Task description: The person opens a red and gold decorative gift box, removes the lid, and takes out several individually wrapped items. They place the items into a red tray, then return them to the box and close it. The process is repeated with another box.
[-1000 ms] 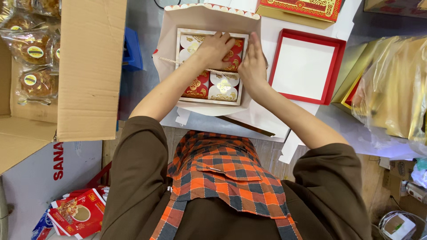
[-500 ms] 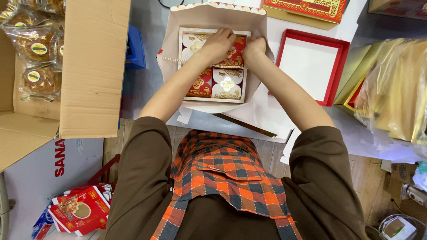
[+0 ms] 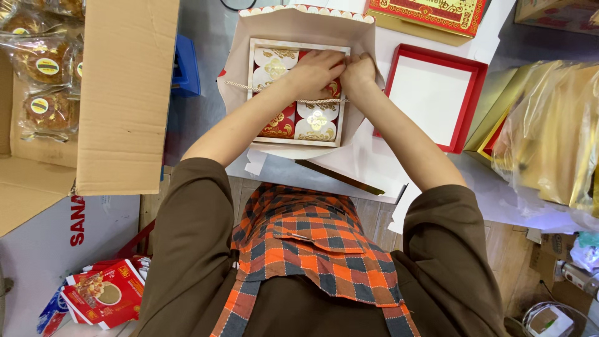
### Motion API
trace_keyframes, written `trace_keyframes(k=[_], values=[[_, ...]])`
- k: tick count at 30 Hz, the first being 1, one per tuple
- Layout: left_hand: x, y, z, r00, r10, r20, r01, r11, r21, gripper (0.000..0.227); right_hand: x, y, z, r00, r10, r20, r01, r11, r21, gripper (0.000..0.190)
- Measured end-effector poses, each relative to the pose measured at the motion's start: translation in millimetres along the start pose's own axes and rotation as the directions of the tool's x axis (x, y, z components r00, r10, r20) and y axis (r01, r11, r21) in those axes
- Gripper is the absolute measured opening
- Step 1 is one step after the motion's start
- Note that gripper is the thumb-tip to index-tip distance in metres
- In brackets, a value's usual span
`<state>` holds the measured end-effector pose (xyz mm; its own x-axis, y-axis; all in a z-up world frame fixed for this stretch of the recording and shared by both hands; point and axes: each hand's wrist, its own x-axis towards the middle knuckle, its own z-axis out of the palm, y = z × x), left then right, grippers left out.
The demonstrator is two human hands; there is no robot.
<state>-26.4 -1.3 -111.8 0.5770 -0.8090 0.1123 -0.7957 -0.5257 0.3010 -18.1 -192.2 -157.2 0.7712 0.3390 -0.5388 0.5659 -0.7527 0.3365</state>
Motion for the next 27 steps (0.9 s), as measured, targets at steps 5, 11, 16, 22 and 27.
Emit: trace_keyframes(k=[5,11,16,22,27], values=[[22,5,9,0.974,-0.066,0.219,0.048,0.995,0.084,0.075,-4,-2,4,0.998,-0.003,0.058,0.009,0.996,-0.094,0.046],[55,26,17,0.883,-0.296,0.365,0.196,0.938,0.286,0.074,3,-7,28,0.999,0.05,-0.01,-0.051,0.988,-0.142,0.058],[52,3,10,0.911,-0.223,0.347,0.214,0.975,0.067,0.078,-18,-8,-5,0.993,0.024,0.113,0.002,0.974,-0.228,0.058],[29,12,33,0.993,-0.12,0.002,0.118,0.98,0.16,0.081,-34,-8,-29,0.997,-0.021,0.075,0.034,0.984,-0.175,0.048],[3,5,-18,0.953,-0.302,0.009,0.301,0.953,0.035,0.106,-26,-1,-10,0.998,-0.057,0.008,0.058,0.993,-0.1,0.042]])
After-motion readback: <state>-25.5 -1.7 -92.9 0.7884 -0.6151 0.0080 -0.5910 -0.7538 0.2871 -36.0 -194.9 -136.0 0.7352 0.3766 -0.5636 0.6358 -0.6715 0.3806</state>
